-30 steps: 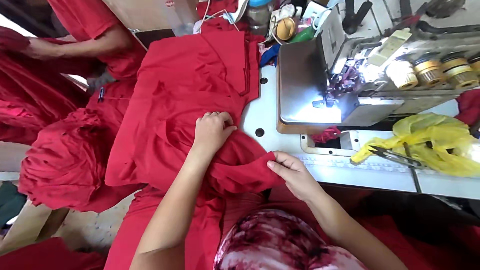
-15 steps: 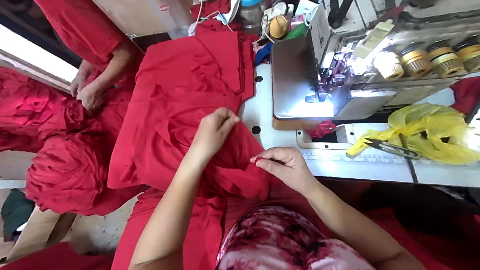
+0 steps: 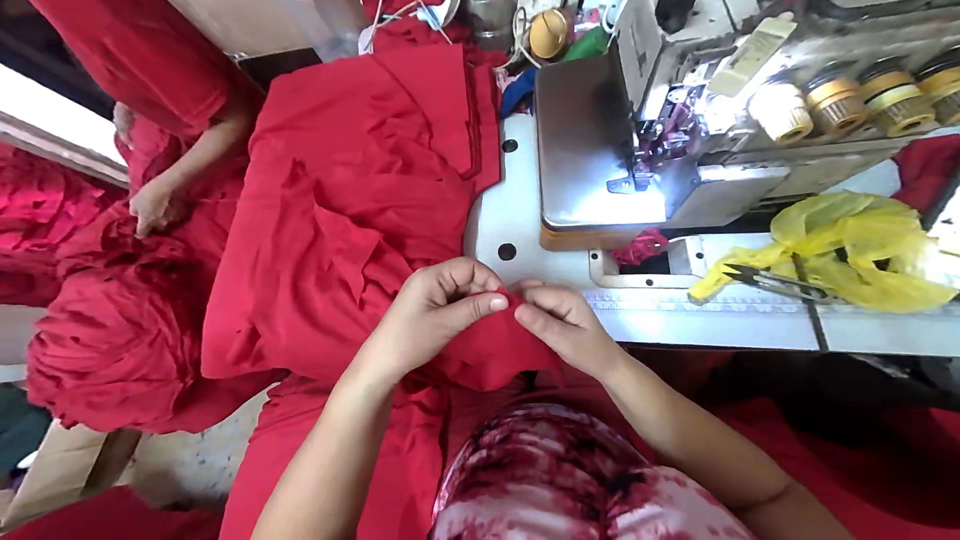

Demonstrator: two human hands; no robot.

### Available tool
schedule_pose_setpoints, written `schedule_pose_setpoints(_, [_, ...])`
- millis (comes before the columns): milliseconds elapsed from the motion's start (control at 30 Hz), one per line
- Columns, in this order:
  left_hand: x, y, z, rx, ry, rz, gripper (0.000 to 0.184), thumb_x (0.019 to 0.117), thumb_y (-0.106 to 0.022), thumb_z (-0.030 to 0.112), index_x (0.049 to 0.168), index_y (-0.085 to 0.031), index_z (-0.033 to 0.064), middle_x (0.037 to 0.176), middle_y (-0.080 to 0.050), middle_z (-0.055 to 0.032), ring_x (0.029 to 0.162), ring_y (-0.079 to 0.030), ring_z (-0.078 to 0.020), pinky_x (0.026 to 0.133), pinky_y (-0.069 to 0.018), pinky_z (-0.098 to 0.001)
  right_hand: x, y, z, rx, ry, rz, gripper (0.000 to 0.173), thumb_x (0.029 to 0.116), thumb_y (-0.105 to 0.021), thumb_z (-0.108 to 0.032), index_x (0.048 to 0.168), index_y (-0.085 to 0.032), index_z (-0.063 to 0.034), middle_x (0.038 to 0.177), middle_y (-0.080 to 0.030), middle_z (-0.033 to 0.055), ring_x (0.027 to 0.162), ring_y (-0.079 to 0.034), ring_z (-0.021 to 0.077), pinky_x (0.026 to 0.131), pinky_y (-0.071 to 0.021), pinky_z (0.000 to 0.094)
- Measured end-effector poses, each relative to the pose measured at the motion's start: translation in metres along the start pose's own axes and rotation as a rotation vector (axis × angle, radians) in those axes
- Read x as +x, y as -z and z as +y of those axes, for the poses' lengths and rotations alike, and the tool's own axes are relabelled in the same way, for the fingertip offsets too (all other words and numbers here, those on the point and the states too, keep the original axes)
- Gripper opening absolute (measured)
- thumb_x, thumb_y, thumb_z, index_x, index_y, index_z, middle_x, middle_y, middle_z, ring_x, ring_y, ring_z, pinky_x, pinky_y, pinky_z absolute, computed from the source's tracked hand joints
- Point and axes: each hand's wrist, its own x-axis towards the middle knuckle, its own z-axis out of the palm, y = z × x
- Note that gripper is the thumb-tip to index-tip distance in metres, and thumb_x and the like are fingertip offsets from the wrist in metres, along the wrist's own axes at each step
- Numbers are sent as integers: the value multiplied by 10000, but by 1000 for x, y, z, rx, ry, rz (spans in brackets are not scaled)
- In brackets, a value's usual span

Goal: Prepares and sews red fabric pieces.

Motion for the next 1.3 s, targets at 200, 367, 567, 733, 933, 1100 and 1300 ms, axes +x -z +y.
schedule_pose_setpoints(200, [-3,-2,2,44,3,45,37,835,-737,1,830,-715,30,684,-657,79,628,-583,85,631,-498,-88,-4,1,-4,-56,52,-53,284,1003,-576,-142,817,-676,49,808,-651,-9,798,-570,-69,743,-464,116])
schedule_pose_setpoints(367, [-7,5,-3,50,-10,81,31,869,-682,47,846,-692,65,683,-623,121,608,-554,96,598,-477,-85,-10,12,6,-69,29,-222,364,1059,-499,-180,832,-654,57,899,-665,71,951,-604,14,876,-480,190])
schedule_pose_setpoints(567, [-17,25,-15,8,-72,67,91,979,-632,113,995,-719,135,777,-686,108,655,-614,33,593,-512,-130,-35,26,15,-149,-43,-240,356,1049,-540,-205,851,-682,54,919,-677,86,960,-609,21,859,-485,172])
schedule_pose_setpoints(733, [-29,37,-2,3,-119,62,101,1032,-575,198,997,-666,174,752,-637,125,629,-580,39,570,-485,-108,-57,35,16,-150,-78,-182,334,999,-649,-220,787,-702,33,908,-699,68,918,-625,0,799,-505,147])
schedule_pose_setpoints(933, [-40,46,10,-44,-174,65,91,1034,-596,264,1008,-665,210,798,-653,152,675,-607,57,607,-510,-96,-52,35,8,-39,-91,-97,231,960,-707,-229,839,-719,-32,963,-700,-31,890,-613,-56,762,-516,124])
schedule_pose_setpoints(1100, [-52,49,9,-77,-202,69,93,1023,-622,306,1025,-671,227,795,-662,164,657,-606,62,601,-513,-95,-49,24,-2,-38,-216,34,95,923,-729,-138,896,-671,-68,787,-696,-84,685,-631,-48,639,-538,135])
schedule_pose_setpoints(1300, [-68,53,-15,326,-133,366,167,1000,-606,260,1022,-694,120,954,-679,89,860,-619,38,783,-515,-168,-43,16,-6,-105,-267,-8,185,909,-740,-122,1027,-721,19,822,-710,-31,722,-632,-37,686,-546,155])
